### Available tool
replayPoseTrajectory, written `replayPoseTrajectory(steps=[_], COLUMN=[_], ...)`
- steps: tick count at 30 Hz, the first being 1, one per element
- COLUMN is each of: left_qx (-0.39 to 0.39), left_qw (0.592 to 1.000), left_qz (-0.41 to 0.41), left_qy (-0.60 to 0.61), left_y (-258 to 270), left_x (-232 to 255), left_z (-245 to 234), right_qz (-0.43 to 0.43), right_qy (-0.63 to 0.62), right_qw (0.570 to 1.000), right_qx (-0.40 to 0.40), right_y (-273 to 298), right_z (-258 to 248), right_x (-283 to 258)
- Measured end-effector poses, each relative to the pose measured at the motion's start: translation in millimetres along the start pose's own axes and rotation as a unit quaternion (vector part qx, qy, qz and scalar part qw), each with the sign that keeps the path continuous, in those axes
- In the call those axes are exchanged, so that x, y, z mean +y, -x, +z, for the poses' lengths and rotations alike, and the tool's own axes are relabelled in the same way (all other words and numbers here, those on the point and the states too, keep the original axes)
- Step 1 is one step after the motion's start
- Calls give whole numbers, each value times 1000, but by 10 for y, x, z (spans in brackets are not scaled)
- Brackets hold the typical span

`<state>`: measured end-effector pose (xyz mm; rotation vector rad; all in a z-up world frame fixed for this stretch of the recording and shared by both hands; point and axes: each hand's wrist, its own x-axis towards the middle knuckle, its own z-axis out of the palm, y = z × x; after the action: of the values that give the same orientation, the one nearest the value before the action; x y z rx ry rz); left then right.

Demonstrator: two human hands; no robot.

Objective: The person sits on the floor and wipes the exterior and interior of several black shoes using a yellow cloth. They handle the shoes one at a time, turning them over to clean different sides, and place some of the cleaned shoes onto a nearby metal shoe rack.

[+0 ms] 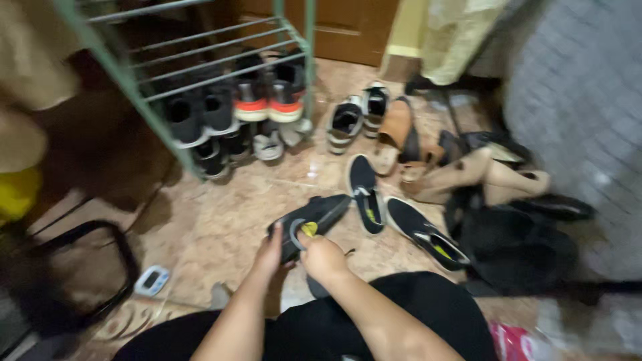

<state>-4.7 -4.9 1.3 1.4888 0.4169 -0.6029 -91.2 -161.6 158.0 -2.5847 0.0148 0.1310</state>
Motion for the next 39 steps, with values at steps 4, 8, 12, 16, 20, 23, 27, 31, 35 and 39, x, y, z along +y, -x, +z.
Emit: replayPoseTrajectory(steps=[4,8,12,16,20,23,27,31,35,39], left_qx=[91,85,63,3,29,12,96,66,17,1], left_qw=[977,984,997,1000,999,997,972,991,997,999], left_qz=[110,82,18,29,27,51,129,33,55,45], left_qy=[-162,-131,-40,-9,1,49,-173,-110,-41,-16], left_y=[-301,-148,194,291,122,-163,-302,-109,107,241], left_x=[-253,-127,166,255,63,-170,-300,-83,92,194], left_z=[-102,-97,-9,-18,33,-4,-116,-45,-23,66], right_qz=[-34,9,-19,-7,51,-4,-5,-3,119,-7], right_qy=[-1,10,30,5,-27,-2,0,-18,-21,43], right_qw=[997,1000,981,972,998,999,998,999,991,967], right_qx=[-67,-18,190,234,1,-48,-62,34,65,252], right_y=[55,-64,-368,-386,-92,25,60,-129,-378,-370], right_z=[-43,36,130,76,-90,-65,-44,-18,-37,95], right_x=[-253,5,671,774,200,-233,-331,77,741,786])
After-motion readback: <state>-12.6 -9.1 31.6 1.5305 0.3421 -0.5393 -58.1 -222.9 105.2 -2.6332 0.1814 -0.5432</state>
